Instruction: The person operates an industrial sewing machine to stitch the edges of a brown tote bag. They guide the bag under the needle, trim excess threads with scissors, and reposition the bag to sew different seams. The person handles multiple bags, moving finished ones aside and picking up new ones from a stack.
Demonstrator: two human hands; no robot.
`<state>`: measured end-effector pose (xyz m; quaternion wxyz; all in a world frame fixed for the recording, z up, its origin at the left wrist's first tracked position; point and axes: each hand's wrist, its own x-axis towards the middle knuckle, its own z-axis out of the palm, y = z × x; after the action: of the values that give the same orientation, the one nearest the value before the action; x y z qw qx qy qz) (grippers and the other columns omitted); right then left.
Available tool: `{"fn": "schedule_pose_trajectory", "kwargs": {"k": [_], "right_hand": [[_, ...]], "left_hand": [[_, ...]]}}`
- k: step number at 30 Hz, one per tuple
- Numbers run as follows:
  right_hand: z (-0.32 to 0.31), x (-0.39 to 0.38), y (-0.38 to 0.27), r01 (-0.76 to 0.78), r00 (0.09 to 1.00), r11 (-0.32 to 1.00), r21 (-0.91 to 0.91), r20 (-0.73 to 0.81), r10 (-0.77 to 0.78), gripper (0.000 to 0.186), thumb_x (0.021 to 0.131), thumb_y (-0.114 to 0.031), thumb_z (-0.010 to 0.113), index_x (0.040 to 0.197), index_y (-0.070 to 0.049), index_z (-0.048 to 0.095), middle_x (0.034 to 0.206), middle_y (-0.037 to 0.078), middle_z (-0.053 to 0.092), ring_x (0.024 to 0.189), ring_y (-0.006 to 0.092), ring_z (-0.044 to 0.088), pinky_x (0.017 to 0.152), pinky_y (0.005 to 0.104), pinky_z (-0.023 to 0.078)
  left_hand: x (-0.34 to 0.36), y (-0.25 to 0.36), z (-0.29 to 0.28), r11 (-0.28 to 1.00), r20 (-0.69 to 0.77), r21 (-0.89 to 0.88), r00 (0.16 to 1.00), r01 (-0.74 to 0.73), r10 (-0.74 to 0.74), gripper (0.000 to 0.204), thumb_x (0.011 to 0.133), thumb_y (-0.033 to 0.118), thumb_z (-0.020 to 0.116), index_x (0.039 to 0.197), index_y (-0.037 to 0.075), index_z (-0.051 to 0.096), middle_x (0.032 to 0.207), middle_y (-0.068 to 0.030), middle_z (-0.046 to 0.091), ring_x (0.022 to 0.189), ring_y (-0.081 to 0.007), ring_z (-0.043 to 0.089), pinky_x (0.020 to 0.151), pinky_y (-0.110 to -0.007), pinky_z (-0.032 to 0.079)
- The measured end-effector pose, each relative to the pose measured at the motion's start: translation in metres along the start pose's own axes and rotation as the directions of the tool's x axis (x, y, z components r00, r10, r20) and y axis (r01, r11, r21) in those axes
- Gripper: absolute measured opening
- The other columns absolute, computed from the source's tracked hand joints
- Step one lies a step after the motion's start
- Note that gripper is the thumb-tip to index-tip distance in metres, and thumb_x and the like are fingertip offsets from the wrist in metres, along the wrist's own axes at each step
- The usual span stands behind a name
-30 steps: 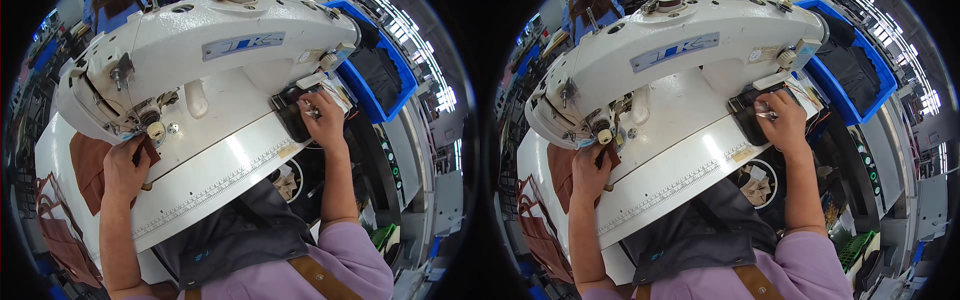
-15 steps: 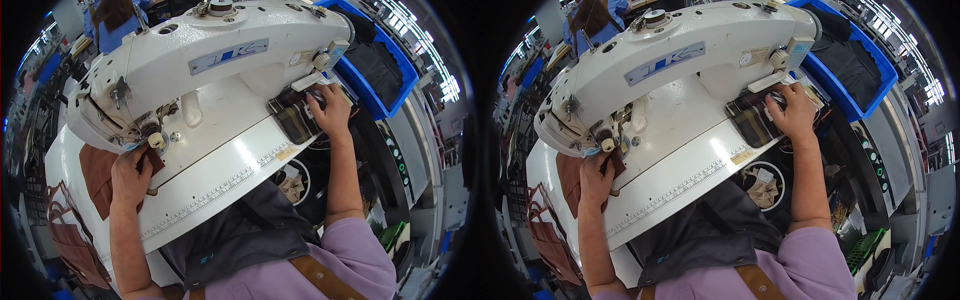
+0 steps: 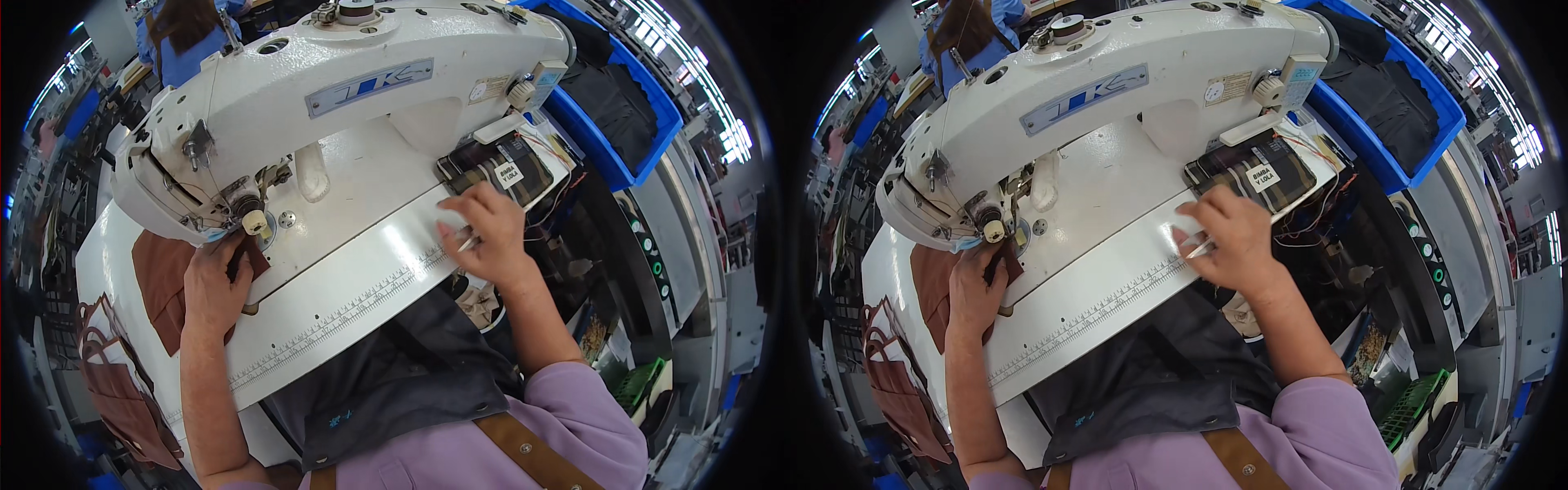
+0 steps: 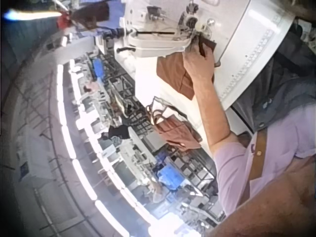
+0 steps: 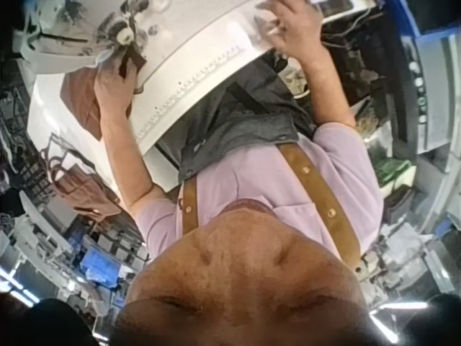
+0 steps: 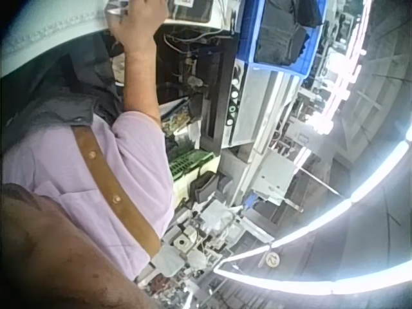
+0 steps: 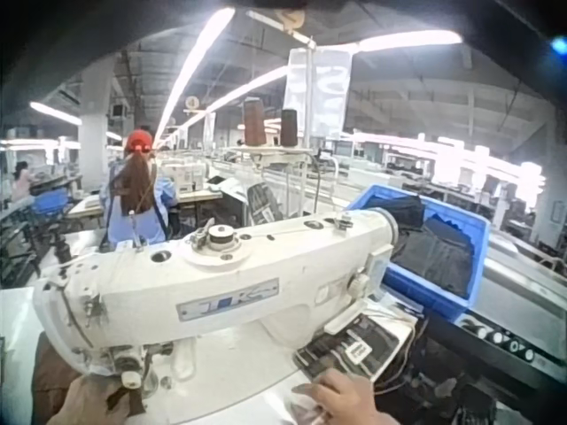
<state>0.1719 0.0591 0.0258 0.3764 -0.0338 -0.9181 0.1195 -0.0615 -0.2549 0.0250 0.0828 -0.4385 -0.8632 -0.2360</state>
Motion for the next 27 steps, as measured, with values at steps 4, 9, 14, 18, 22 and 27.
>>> {"fn": "schedule_pose_trajectory", "kwargs": {"k": [4,9,14,18,22,27], "right_hand": [[0.033,-0.011,-0.037,0.123,0.989,0.986,0.113,0.062,-0.131,0.021,0.081,-0.027,0.082,0.095,-0.015,0.071,0.083,0.001,0.058,0.058,0.0218,0.055,0.055,0.0358,0.044],[0.042,-0.014,-0.042,0.122,0.989,0.978,0.171,0.057,-0.134,0.020,0.083,-0.027,0.080,0.093,-0.014,0.068,0.083,0.002,0.056,0.058,0.0225,0.054,0.055,0.0359,0.044],[0.042,-0.019,-0.042,0.101,0.991,0.981,0.168,0.071,-0.115,0.020,0.084,-0.028,0.079,0.091,-0.013,0.067,0.082,0.003,0.054,0.058,0.0235,0.056,0.055,0.0365,0.045],[0.042,-0.019,-0.041,0.085,0.991,0.982,0.166,0.086,-0.101,0.021,0.086,-0.028,0.078,0.092,-0.013,0.065,0.082,0.003,0.054,0.058,0.0239,0.057,0.056,0.0373,0.046],[0.044,-0.019,-0.041,0.087,0.991,0.976,0.198,0.079,-0.104,0.022,0.086,-0.028,0.078,0.090,-0.012,0.063,0.082,0.004,0.053,0.058,0.0240,0.056,0.056,0.0382,0.046],[0.042,-0.020,-0.039,0.081,0.992,0.977,0.199,0.079,-0.098,0.023,0.086,-0.028,0.078,0.088,-0.012,0.062,0.081,0.004,0.053,0.058,0.0239,0.057,0.057,0.0384,0.047]], "left_hand": [[0.001,0.004,0.001,1.000,-0.010,-0.002,1.000,0.014,-0.014,0.034,0.088,0.008,0.067,0.121,0.000,0.070,0.118,-0.0204,0.071,0.108,-0.0407,0.066,0.096,-0.046,0.053],[-0.001,-0.001,0.002,1.000,-0.006,0.012,1.000,-0.009,0.009,0.032,0.089,0.008,0.066,0.119,-0.001,0.070,0.116,-0.0209,0.071,0.108,-0.0409,0.066,0.095,-0.047,0.053],[0.001,-0.002,0.002,0.999,0.031,0.038,0.999,-0.012,0.011,0.032,0.090,0.006,0.064,0.120,-0.005,0.070,0.114,-0.0231,0.072,0.106,-0.0399,0.068,0.096,-0.044,0.052],[0.002,-0.001,0.000,0.999,0.058,0.051,0.998,0.004,-0.007,0.031,0.090,0.005,0.063,0.119,-0.005,0.070,0.112,-0.0227,0.072,0.105,-0.0390,0.069,0.096,-0.043,0.052],[0.001,-0.002,-0.003,0.997,0.082,0.061,0.996,0.038,-0.043,0.031,0.090,0.002,0.063,0.119,-0.005,0.070,0.112,-0.0227,0.072,0.105,-0.0387,0.069,0.096,-0.043,0.052],[0.003,0.000,0.002,0.999,0.033,0.043,0.999,-0.026,0.025,0.032,0.089,0.004,0.063,0.119,-0.004,0.071,0.106,-0.0244,0.072,0.100,-0.0408,0.069,0.090,-0.046,0.053]]}}
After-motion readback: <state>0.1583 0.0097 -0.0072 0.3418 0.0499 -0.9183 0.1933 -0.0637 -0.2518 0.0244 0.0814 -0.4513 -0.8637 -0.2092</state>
